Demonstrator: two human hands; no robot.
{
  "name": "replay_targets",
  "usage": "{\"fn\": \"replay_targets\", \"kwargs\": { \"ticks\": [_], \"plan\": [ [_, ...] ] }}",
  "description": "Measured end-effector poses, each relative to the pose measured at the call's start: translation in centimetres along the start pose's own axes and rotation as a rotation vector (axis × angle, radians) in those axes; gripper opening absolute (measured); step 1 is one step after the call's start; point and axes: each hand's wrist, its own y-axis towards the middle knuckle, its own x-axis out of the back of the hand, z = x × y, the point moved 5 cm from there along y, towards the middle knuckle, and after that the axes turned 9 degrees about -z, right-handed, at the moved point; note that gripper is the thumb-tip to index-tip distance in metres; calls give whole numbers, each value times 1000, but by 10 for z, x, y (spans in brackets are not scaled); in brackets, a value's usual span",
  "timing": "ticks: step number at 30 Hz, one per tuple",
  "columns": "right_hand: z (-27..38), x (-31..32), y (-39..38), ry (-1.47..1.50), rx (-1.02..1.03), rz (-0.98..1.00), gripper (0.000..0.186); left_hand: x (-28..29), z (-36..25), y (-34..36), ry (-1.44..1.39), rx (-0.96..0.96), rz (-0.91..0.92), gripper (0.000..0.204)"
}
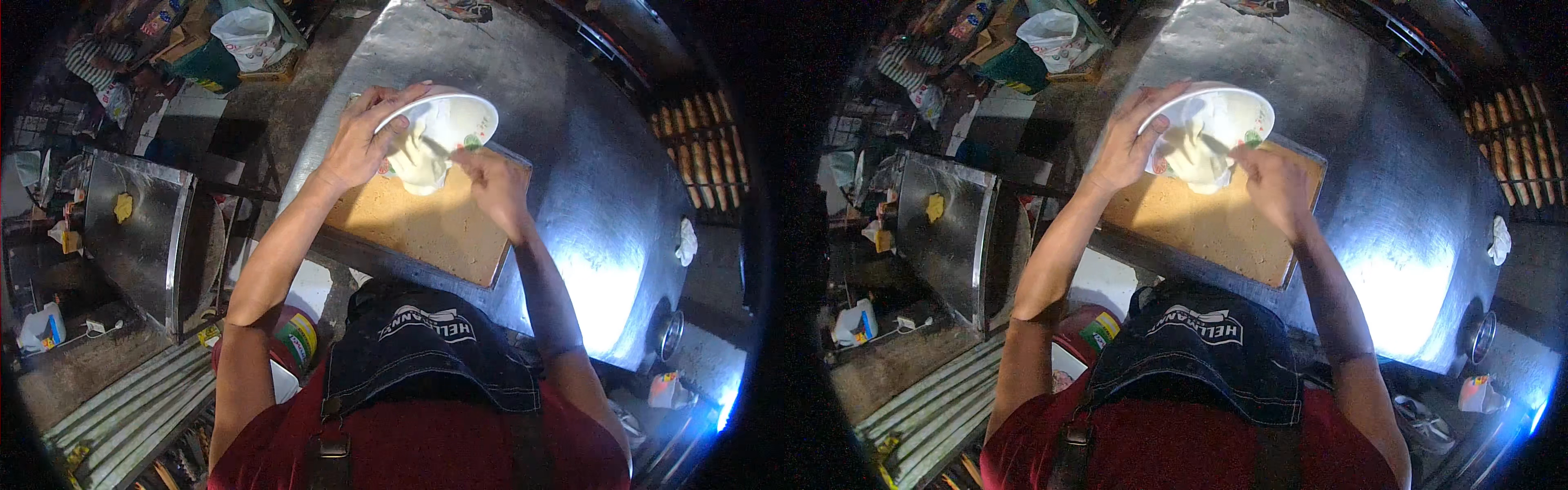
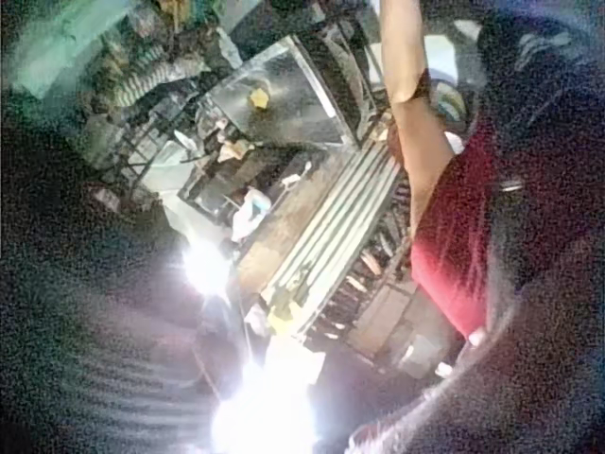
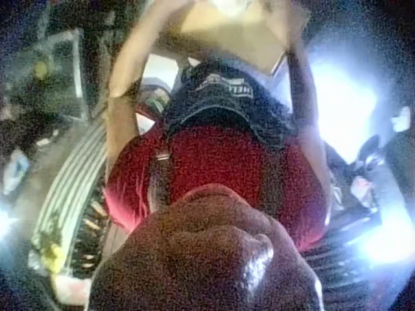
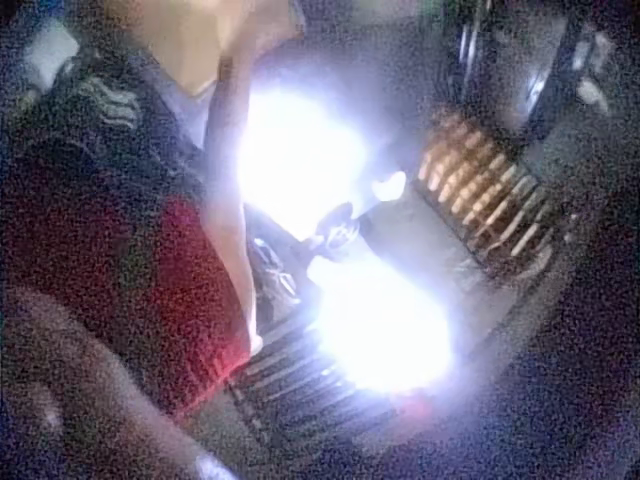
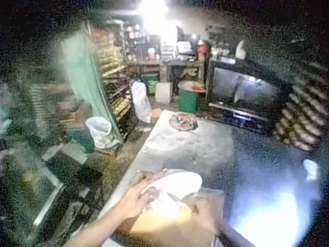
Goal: Spreading a white creamy topping or icing onto a rectangular cake layer using a spoon.
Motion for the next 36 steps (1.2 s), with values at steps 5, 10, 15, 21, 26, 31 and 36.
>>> {"fn": "replay_targets", "kwargs": {
  "ticks": [5,10,15,21,26,31,36],
  "plan": [
    [27,39,-8,-182,262,-100,35,9,12,-7,2,39,-56,43],
    [1,20,-15,-321,218,-212,39,10,-3,-3,-12,-78,-125,41],
    [-3,-16,-30,93,-13,-84,37,4,2,-17,-52,55,-171,40],
    [-12,-45,-28,433,-26,-122,30,1,17,-22,-60,127,-229,48],
    [59,9,-36,-21,147,-181,27,2,32,-30,-127,295,-261,64],
    [85,-15,-65,-266,292,-97,47,-3,28,-26,-56,303,-352,72],
    [100,-33,-82,-306,453,-167,49,-9,11,-27,22,319,-394,67]
  ]
}}
